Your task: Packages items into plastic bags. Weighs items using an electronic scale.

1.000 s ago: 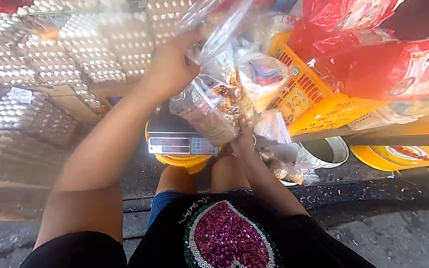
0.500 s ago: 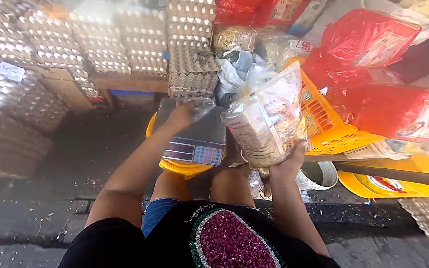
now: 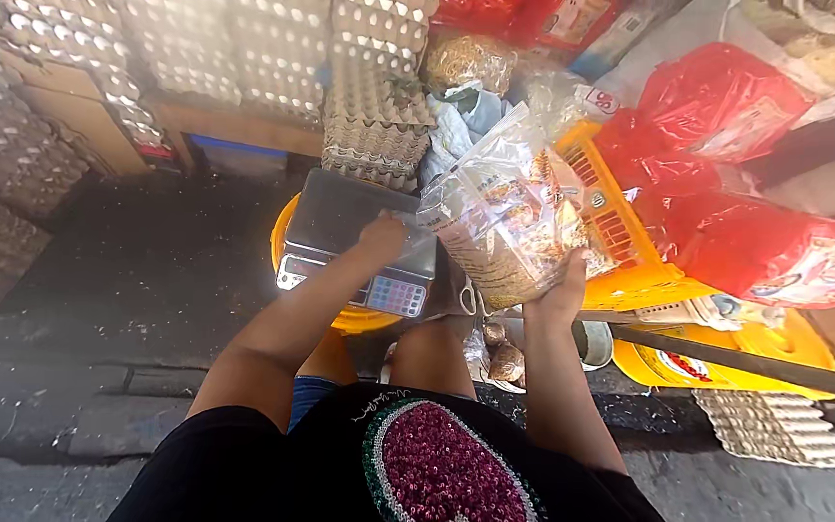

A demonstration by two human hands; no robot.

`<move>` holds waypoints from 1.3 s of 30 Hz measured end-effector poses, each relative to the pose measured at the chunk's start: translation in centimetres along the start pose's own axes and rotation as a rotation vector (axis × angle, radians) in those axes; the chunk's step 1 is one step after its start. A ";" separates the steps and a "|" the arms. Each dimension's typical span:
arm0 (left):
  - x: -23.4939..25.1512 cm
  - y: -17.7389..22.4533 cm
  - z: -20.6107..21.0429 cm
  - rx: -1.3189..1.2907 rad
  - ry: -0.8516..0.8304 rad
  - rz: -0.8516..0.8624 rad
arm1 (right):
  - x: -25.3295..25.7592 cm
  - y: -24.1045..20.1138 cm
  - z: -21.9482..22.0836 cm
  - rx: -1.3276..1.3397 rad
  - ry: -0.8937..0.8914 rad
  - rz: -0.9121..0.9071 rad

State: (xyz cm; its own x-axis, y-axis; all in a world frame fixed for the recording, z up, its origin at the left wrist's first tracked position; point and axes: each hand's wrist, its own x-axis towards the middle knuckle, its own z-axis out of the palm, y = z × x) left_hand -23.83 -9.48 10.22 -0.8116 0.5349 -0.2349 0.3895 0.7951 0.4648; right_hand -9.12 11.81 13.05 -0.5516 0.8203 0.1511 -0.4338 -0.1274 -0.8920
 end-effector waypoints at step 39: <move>-0.2 -5.8 -1.6 -0.940 -0.004 0.097 | 4.0 -2.0 6.5 -0.480 -0.341 -0.402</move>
State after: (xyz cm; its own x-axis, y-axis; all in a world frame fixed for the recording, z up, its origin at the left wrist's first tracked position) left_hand -26.64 -14.62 8.91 -0.7920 0.5888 -0.1612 -0.0567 0.1919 0.9798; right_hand -15.09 11.74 18.17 -0.6407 0.5222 0.5629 -0.3318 0.4728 -0.8163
